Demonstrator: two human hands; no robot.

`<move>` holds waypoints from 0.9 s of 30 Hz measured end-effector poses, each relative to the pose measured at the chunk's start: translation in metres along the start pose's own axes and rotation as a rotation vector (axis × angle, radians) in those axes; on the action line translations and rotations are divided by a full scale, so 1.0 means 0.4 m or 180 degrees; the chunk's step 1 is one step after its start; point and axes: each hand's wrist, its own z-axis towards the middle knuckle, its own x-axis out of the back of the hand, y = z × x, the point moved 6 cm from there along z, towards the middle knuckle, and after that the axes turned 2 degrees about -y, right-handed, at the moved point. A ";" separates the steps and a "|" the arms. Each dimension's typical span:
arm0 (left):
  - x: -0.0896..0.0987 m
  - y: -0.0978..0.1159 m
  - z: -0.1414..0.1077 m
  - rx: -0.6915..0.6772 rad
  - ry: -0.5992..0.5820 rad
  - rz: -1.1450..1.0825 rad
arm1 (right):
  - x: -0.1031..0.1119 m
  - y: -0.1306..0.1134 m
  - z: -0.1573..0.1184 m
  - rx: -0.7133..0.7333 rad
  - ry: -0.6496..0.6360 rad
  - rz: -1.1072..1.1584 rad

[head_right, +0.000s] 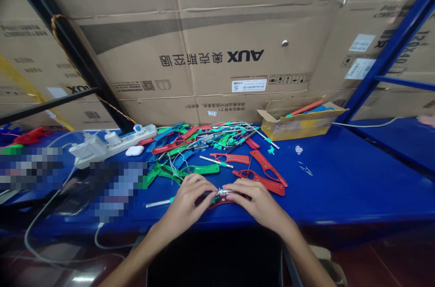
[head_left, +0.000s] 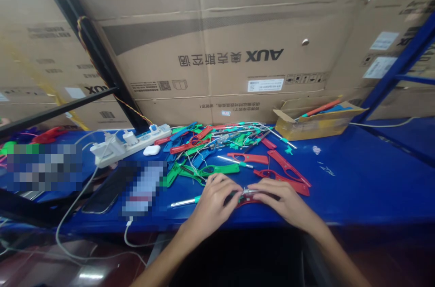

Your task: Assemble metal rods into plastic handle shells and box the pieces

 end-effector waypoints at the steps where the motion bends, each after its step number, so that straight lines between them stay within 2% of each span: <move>1: 0.000 -0.002 0.001 0.0036 0.0001 -0.0003 | 0.000 0.000 0.000 -0.0014 0.0007 -0.0006; 9: -0.001 -0.001 0.000 0.0046 -0.0004 -0.0083 | 0.003 0.003 -0.001 -0.0054 0.0070 0.0177; 15: -0.005 -0.002 0.003 -0.0004 -0.0014 -0.0161 | -0.004 0.004 -0.001 0.0197 0.0047 0.0168; 20: -0.007 0.008 0.001 -0.0078 -0.0023 0.0096 | -0.006 -0.006 -0.004 0.0383 0.0162 0.0005; 27: -0.004 0.016 -0.006 -0.0096 0.0062 0.0338 | -0.001 0.006 -0.007 0.0191 0.0223 -0.0265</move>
